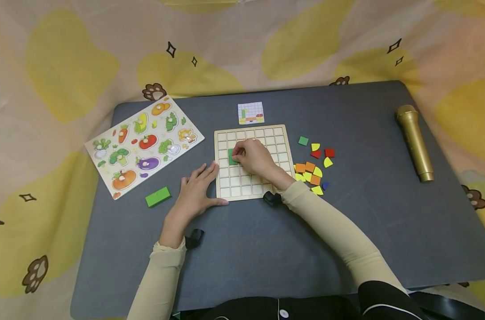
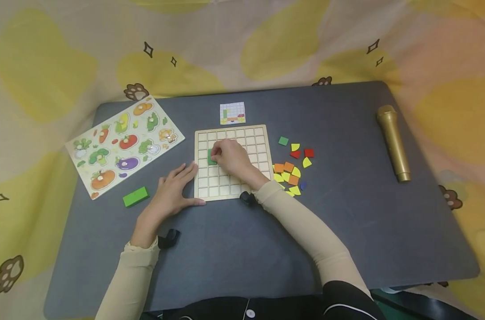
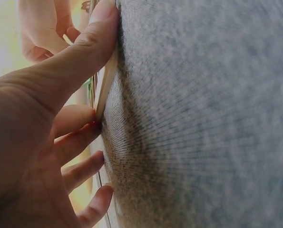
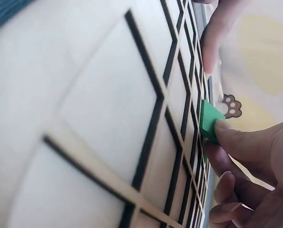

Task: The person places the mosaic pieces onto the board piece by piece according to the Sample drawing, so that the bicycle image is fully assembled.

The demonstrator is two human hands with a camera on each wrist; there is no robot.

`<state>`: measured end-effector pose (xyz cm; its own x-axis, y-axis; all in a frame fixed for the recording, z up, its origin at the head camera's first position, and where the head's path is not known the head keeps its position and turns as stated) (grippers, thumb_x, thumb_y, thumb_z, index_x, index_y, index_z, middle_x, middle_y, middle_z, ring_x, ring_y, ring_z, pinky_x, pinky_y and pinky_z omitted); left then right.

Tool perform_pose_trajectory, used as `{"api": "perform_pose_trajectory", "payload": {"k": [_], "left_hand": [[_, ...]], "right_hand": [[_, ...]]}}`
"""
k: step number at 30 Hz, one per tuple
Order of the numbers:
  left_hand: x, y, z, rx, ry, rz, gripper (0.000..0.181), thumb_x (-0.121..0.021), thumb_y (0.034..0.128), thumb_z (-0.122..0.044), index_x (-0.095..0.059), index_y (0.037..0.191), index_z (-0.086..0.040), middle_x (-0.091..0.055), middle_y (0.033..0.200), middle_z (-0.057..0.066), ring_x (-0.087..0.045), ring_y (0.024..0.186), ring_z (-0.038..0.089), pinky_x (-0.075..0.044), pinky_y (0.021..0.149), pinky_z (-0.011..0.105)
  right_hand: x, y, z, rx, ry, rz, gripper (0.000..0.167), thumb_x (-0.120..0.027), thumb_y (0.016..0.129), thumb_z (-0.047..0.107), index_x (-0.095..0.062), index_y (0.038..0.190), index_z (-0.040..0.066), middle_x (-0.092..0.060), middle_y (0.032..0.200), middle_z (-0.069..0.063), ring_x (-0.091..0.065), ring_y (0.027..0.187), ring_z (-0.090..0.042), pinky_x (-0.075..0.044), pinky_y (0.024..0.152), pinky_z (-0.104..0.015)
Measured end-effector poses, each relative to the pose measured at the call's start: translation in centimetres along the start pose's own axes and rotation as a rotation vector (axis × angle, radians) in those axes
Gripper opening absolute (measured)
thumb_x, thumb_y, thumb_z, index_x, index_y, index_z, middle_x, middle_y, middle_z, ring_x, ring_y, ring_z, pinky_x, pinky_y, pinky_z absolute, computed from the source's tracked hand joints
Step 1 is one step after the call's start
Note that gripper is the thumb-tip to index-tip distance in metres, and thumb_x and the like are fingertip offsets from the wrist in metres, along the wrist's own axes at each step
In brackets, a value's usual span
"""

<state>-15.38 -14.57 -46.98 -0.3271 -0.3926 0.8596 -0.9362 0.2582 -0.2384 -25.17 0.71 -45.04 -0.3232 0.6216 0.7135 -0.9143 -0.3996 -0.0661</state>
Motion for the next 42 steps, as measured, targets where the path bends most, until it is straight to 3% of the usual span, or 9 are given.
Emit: {"api": "perform_pose_trajectory", "payload": {"k": [11,17,23,30,42], "left_hand": [[-0.2,0.1,0.0,0.001,0.001,0.008,0.114,-0.094,0.0776,-0.045,-0.03,0.168,-0.015,-0.028,0.176,0.005,-0.023,0.163,0.036,-0.029,0.107,0.061],[-0.1,0.1,0.0,-0.003,0.004,0.005,0.115,-0.094,0.0774,-0.046,-0.03,0.168,-0.015,-0.028,0.176,0.005,-0.023,0.163,0.036,-0.029,0.106,0.061],[-0.1,0.0,-0.1,0.002,-0.013,0.006,0.114,-0.094,0.078,-0.044,-0.03,0.168,-0.015,-0.027,0.177,0.005,-0.021,0.164,0.036,-0.028,0.107,0.061],[0.1,0.0,-0.1,-0.001,-0.018,0.001,0.114,-0.094,0.0775,-0.043,-0.03,0.168,-0.015,-0.026,0.177,0.005,-0.021,0.164,0.036,-0.027,0.11,0.063],[0.1,0.0,0.0,0.006,-0.017,0.005,0.115,-0.095,0.0767,-0.044,-0.03,0.168,-0.016,-0.026,0.177,0.004,-0.021,0.164,0.036,-0.027,0.109,0.061]], "right_hand": [[0.1,-0.1,0.0,0.001,-0.118,-0.013,0.009,-0.082,0.095,0.018,-0.083,0.087,0.014,-0.068,0.095,-0.003,-0.062,0.096,-0.022,-0.052,0.079,-0.04],[1.1,-0.6,-0.8,-0.025,-0.115,-0.03,0.008,-0.079,0.097,0.018,-0.084,0.093,0.013,-0.07,0.099,-0.006,-0.063,0.096,-0.024,-0.053,0.081,-0.041],[3.6,-1.6,-3.6,-0.092,-0.067,-0.094,0.008,-0.078,0.097,0.017,-0.084,0.096,0.012,-0.072,0.103,-0.007,-0.065,0.099,-0.025,-0.052,0.084,-0.043],[7.3,-3.2,-7.6,-0.181,-0.004,-0.161,0.009,-0.079,0.096,0.016,-0.083,0.098,0.008,-0.072,0.105,-0.011,-0.064,0.094,-0.028,-0.05,0.079,-0.042],[12.0,-5.8,-12.8,-0.299,-0.057,-0.229,0.025,-0.077,0.098,0.013,-0.076,0.121,0.002,-0.064,0.119,-0.021,-0.059,0.099,-0.036,-0.046,0.08,-0.045]]}}
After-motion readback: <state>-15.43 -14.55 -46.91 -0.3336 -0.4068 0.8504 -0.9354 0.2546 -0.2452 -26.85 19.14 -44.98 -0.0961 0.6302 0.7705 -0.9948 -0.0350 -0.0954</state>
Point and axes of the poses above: each hand's wrist, its own y-axis towards the middle knuckle, its own x-axis out of the back of the hand, z = x × y, the point moved 8 cm from there along y, towards the middle knuckle
